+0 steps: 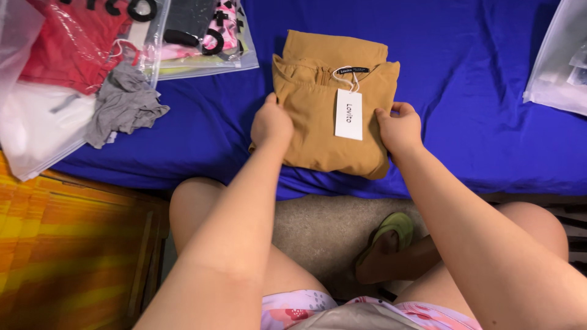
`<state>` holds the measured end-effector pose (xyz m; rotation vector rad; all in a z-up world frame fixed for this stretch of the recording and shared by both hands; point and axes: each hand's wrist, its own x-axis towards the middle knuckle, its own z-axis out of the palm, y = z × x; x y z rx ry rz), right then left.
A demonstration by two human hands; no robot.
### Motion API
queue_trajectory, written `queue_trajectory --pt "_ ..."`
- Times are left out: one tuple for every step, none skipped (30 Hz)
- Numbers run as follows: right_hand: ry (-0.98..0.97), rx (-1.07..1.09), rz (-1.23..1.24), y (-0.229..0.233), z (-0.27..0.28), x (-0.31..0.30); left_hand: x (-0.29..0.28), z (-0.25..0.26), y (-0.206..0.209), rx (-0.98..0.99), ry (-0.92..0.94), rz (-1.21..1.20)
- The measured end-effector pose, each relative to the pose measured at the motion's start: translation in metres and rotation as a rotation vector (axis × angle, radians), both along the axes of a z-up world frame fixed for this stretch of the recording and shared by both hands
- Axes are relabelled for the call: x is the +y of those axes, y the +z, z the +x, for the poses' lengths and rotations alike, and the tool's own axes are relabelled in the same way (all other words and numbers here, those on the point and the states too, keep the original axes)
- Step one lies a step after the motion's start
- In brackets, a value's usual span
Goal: The person organizes several packages of clothing on a bed, placing items into plastic bags, sealing them, and stacking the sealed bags together.
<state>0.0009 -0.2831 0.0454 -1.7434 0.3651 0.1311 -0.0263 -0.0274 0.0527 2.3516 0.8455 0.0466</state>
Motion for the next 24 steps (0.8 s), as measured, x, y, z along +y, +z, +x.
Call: queue_trajectory --pt "-0.003 0.004 -0.003 0.004 -0.004 0.001 -0.008 -0.005 0.004 0.004 -0.003 -0.003" --pt "-0.013 0.024 -0.245 0.009 -0.006 0.003 -0.014 -0.009 0.009 0.02 -0.012 0.045" --pt "-0.023 0.044 -0.487 0.013 -0.008 0.004 -0.018 -0.013 0.012 0.037 -0.022 0.093" --pt "-0.019 0.044 -0.487 0.015 -0.008 0.005 -0.021 -0.018 0.014 0.039 -0.018 0.093" --pt "-0.009 0.019 -0.417 0.017 -0.009 0.005 -0.024 -0.024 0.014 -0.071 0.019 0.204" --pt "0.0 -0.006 -0.347 0.019 -0.008 0.005 -0.025 -0.027 0.015 -0.182 0.053 0.316" --pt "0.003 -0.006 -0.346 0.021 -0.005 0.007 -0.026 -0.029 0.017 -0.181 0.056 0.317" --pt "0.068 0.098 -0.238 0.024 -0.002 0.01 -0.026 -0.03 0.019 -0.156 0.098 0.375" --pt "0.134 0.201 -0.129 0.028 0.001 0.011 -0.026 -0.032 0.02 -0.13 0.14 0.432" --pt "0.136 0.198 -0.125 0.032 0.003 0.011 -0.025 -0.03 0.023 -0.133 0.142 0.437" --pt "0.182 0.293 0.034 0.035 0.005 0.009 -0.025 -0.026 0.025 -0.014 0.101 0.346" --pt "0.229 0.385 0.192 0.039 0.005 0.009 -0.023 -0.02 0.027 0.101 0.063 0.254" --pt "0.234 0.38 0.196 0.042 0.003 0.008 -0.022 -0.014 0.029 0.096 0.068 0.258" --pt "0.244 0.387 0.332 0.044 -0.001 0.007 -0.022 -0.008 0.031 0.091 0.011 0.155" --pt "0.253 0.392 0.469 0.046 -0.006 0.006 -0.022 -0.003 0.033 0.085 -0.047 0.052" --pt "0.242 0.385 0.472 0.047 -0.015 0.002 -0.024 0.001 0.035 0.08 -0.059 0.054" --pt "0.155 0.259 0.508 0.047 -0.026 0.001 -0.027 0.004 0.039 0.011 -0.099 -0.012" --pt "0.062 0.132 0.538 0.046 -0.039 -0.001 -0.033 0.007 0.044 -0.055 -0.144 -0.082" --pt "0.044 0.125 0.537 0.045 -0.054 -0.003 -0.039 0.013 0.054 -0.16 -0.223 -0.078" --pt "-0.062 -0.014 0.583 0.045 -0.069 0.0 -0.044 0.019 0.067 -0.268 -0.293 -0.073" --pt "-0.167 -0.153 0.625 0.045 -0.082 0.004 -0.051 0.026 0.081 -0.24 -0.349 -0.008" --pt "-0.167 -0.155 0.625 0.044 -0.094 0.013 -0.058 0.031 0.095 -0.209 -0.396 0.058" --pt "-0.207 -0.135 0.694 0.044 -0.106 0.023 -0.065 0.033 0.105 -0.211 -0.397 0.058" --pt "-0.247 -0.113 0.766 0.044 -0.113 0.03 -0.069 0.035 0.114 -0.318 -0.438 0.193"
